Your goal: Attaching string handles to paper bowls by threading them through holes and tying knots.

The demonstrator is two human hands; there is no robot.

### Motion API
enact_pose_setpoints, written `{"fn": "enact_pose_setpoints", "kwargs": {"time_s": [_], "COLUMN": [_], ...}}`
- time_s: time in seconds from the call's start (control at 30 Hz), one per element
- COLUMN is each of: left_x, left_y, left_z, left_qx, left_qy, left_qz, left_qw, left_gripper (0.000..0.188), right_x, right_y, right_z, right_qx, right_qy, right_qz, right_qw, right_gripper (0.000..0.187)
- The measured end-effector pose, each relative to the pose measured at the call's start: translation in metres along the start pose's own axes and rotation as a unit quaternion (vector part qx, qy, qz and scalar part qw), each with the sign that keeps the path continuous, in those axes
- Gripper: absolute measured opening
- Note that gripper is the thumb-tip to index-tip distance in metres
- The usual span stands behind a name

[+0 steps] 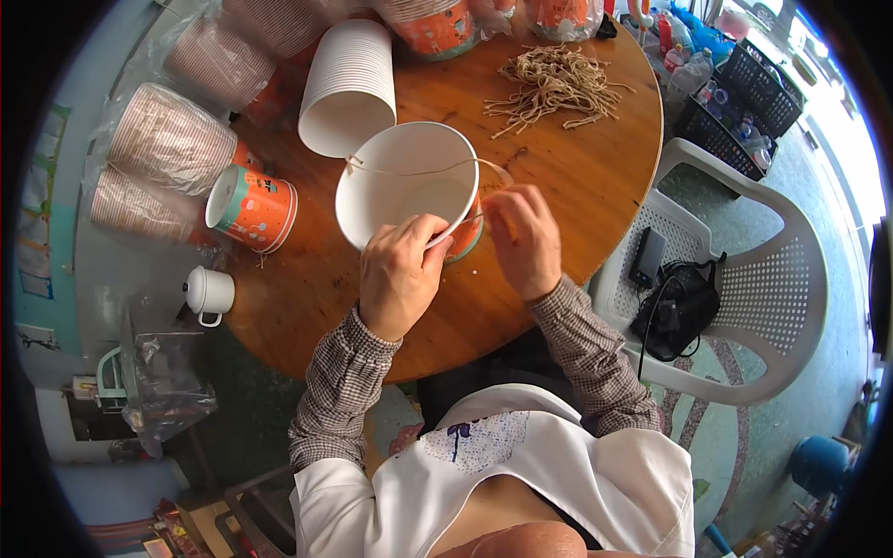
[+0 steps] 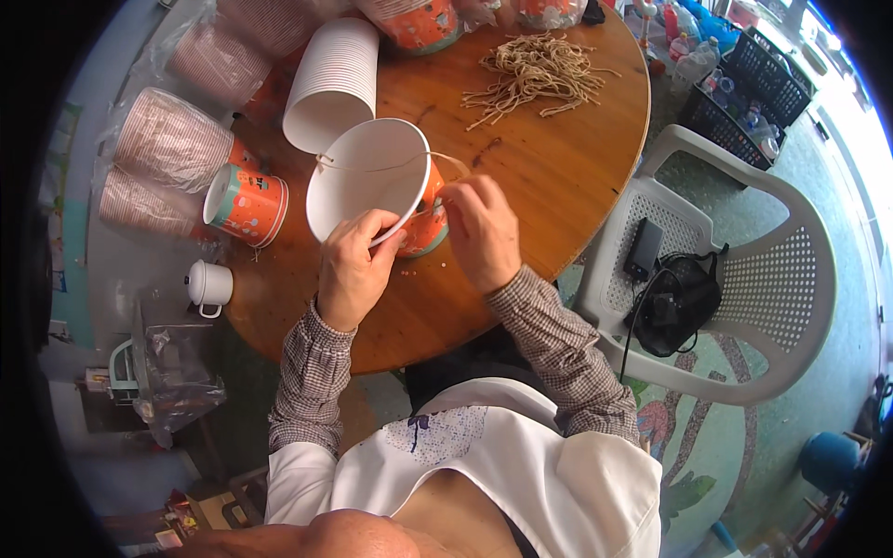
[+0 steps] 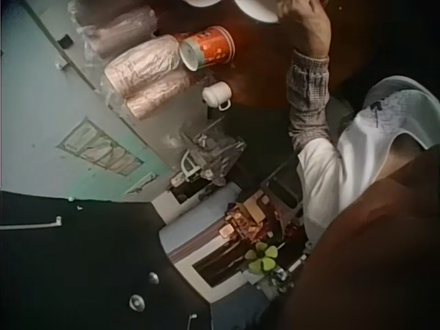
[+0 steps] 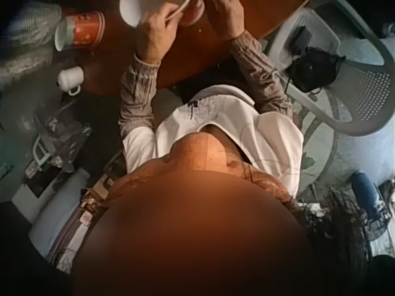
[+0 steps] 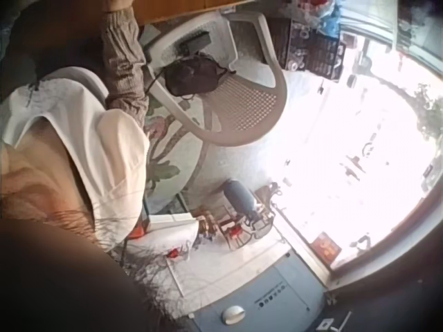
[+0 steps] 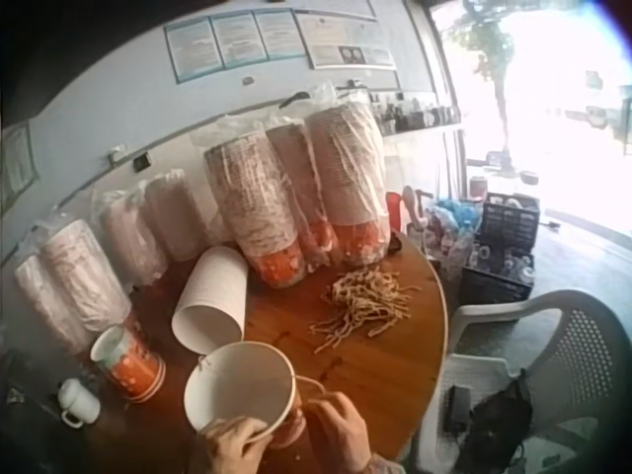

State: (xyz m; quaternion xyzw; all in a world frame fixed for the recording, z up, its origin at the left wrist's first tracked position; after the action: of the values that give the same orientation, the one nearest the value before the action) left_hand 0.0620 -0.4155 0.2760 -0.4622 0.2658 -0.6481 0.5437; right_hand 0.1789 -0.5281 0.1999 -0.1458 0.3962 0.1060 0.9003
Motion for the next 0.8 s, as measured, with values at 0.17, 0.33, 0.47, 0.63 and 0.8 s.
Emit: {"fn": "enact_pose_setpoints", "kwargs": {"time_s": [0.17, 0.33, 0.47, 0.63, 0.8], "left_x": [-0.004, -0.008, -0.017, -0.031, -0.030], "left_y": [-0.002, -0.004, -0.006, -0.003, -0.003], "left_z": [-0.003, -0.005, -0.007, -0.004, -0.009], "left_qx": [-0.005, 0.044, 0.039, 0.091, 0.135], "left_qy": [-0.005, 0.005, -0.027, -0.060, -0.081], "left_qz": [-0.022, -0.127, -0.148, -0.165, -0.228], "left_qw": [1.000, 0.991, 0.988, 0.980, 0.961], "left_gripper": [0.012, 0.012, 0.012, 0.012, 0.013], "right_x": [-0.012, -0.021, -0.023, -0.033, -0.043], "right_y": [-0.008, 0.002, 0.005, 0.000, 0.009], "right_z": [0.038, 0.055, 0.053, 0.049, 0.044], "right_qx": [0.025, -0.087, -0.125, -0.265, -0.301], "right_qy": [-0.082, -0.148, -0.151, -0.109, -0.139], "right_qz": [0.039, -0.025, 0.008, 0.029, 0.001], "right_qw": [0.996, 0.985, 0.981, 0.958, 0.944], "right_gripper": [0.013, 0.012, 0.011, 0.015, 0.014]}}
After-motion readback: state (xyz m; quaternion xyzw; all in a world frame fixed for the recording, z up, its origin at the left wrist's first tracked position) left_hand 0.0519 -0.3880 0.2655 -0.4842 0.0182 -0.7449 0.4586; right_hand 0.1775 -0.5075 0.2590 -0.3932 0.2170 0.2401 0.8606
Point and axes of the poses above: each hand's wrist, its own z-axis towards the middle knuckle, its own y-axis out of the palm, x = y × z, the point moved 1 cm from there along z, towards the middle knuckle, and after that the axes turned 1 degree about -x, right-handed, at the moved point
